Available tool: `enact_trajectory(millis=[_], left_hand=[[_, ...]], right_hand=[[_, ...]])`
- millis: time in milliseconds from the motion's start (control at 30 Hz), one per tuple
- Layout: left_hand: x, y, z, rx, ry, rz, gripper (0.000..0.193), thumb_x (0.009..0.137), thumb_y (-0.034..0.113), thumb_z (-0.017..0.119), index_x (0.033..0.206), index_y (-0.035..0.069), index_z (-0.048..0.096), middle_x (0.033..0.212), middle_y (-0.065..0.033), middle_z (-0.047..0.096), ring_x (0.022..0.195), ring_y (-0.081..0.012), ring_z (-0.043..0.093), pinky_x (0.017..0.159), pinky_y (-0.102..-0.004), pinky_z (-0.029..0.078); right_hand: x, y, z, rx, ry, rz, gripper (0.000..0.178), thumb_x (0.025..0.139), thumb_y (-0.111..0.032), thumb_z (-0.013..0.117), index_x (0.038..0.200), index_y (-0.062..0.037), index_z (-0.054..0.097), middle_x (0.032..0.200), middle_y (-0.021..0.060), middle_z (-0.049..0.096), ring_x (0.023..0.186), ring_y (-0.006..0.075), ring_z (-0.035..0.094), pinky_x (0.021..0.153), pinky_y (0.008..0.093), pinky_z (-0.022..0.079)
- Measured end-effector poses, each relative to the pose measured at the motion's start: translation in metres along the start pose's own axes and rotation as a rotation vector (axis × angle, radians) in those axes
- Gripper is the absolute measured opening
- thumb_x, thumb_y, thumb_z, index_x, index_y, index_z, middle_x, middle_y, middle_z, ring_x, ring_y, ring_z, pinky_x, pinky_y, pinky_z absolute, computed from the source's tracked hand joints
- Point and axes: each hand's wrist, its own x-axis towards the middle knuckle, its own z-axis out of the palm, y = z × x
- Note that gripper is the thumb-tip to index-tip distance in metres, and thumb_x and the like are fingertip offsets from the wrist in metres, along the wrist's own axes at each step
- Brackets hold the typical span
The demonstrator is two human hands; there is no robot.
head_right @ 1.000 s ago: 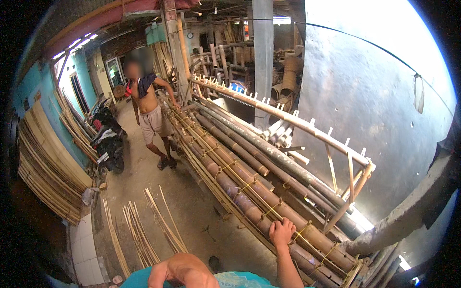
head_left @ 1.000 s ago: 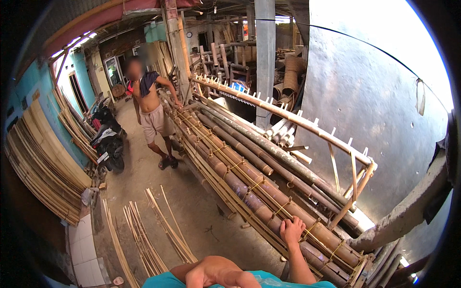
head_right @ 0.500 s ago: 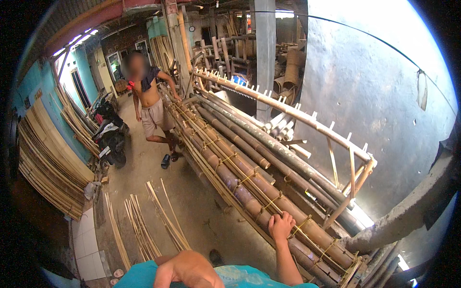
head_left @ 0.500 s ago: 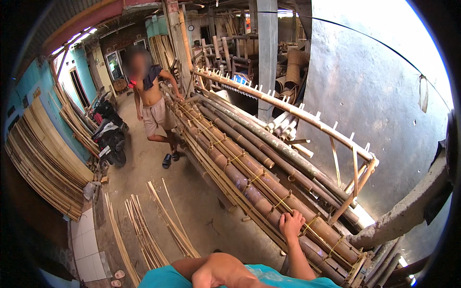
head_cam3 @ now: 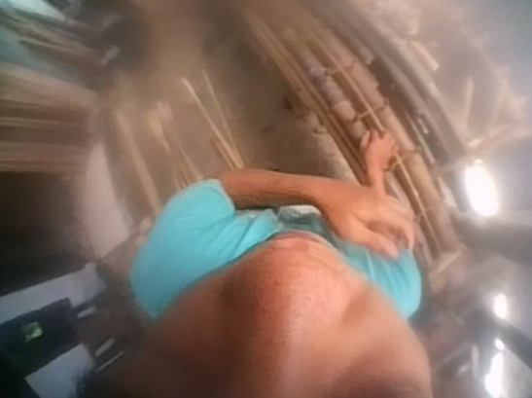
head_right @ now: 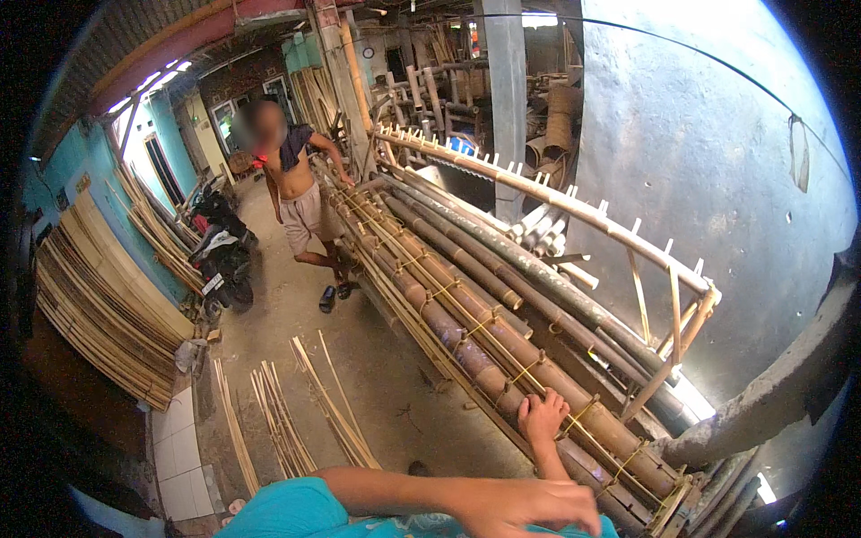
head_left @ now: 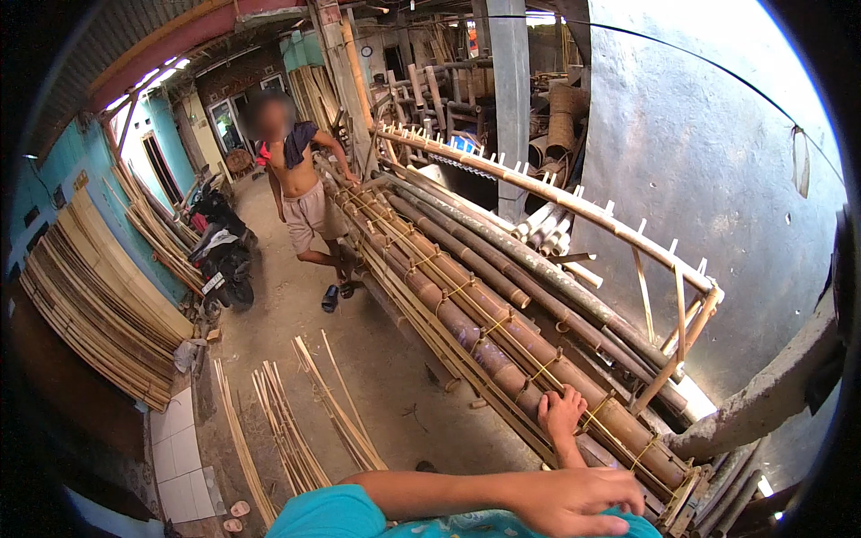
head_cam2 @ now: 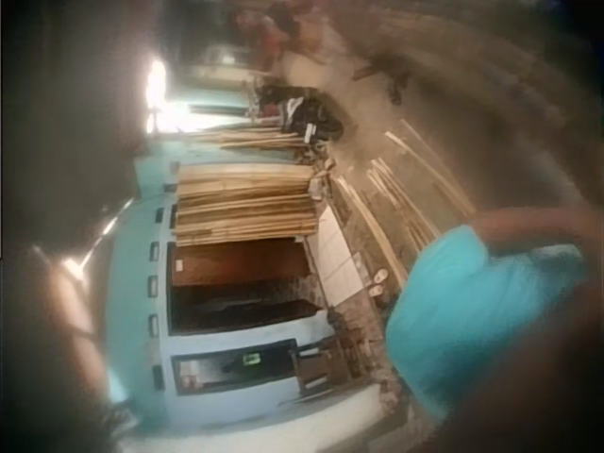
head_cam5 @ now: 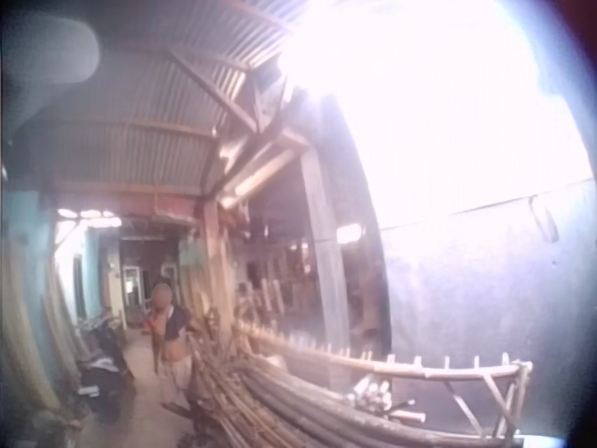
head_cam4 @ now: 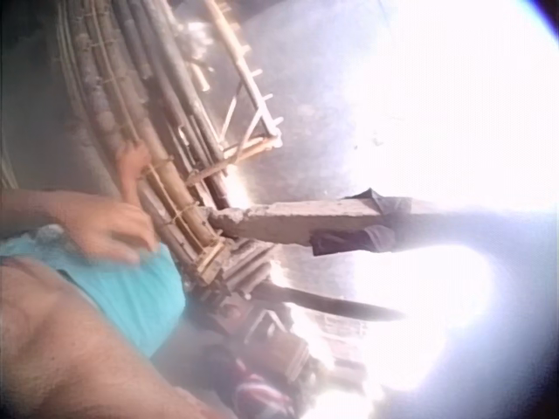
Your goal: The person selects thin bamboo strips from the floor and places them onto a curved bamboo frame. They then use yellow string to tie the strips to the frame, securing them in place. Another person is visible nearby, occasionally interacting with the materials.
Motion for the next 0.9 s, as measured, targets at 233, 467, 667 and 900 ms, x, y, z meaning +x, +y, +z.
enact_trajectory(millis=[233, 467, 667, 900], left_hand=[[0.052, -0.031, 0.055, 0.026, -0.082, -0.055, 0.034, 0.099, 0.029, 0.053, 0.109, -0.002, 0.063, 0.111, -0.0242, 0.062, 0.106, -0.0374, 0.058, 0.092, -0.0458, 0.045], [0.053, -0.057, 0.069, 0.083, -0.121, -0.014, 0.026, 0.094, 0.021, 0.053, 0.096, -0.003, 0.063, 0.093, -0.0225, 0.065, 0.085, -0.0365, 0.063, 0.077, -0.0458, 0.049], [0.052, -0.056, 0.071, 0.268, -0.379, 0.109, 0.027, 0.095, 0.025, 0.056, 0.096, -0.002, 0.062, 0.083, -0.0182, 0.064, 0.072, -0.0348, 0.061, 0.068, -0.044, 0.048], [0.096, -0.056, 0.08, 0.089, -0.179, 0.308, 0.027, 0.098, 0.024, 0.054, 0.096, -0.002, 0.062, 0.088, -0.0219, 0.061, 0.082, -0.0376, 0.059, 0.074, -0.0458, 0.048]], right_hand=[[0.002, -0.002, 0.0, 0.064, 0.007, -0.071, 0.016, 0.079, -0.027, 0.068, 0.088, -0.0151, 0.073, 0.119, 0.0172, 0.057, 0.111, 0.0337, 0.05, 0.095, 0.048, 0.031], [-0.002, 0.002, 0.001, 0.025, -0.021, -0.084, 0.019, 0.08, -0.029, 0.067, 0.09, -0.0133, 0.071, 0.121, 0.019, 0.056, 0.112, 0.0354, 0.048, 0.096, 0.0505, 0.03], [-0.001, 0.005, -0.002, 0.017, -0.12, -0.107, 0.022, 0.085, -0.03, 0.063, 0.097, -0.0126, 0.069, 0.123, 0.0221, 0.051, 0.115, 0.0381, 0.044, 0.097, 0.0525, 0.027], [-0.003, 0.005, 0.003, 0.037, -0.095, -0.117, 0.024, 0.085, -0.03, 0.063, 0.099, -0.0123, 0.07, 0.123, 0.0216, 0.051, 0.115, 0.0379, 0.044, 0.098, 0.052, 0.026]])
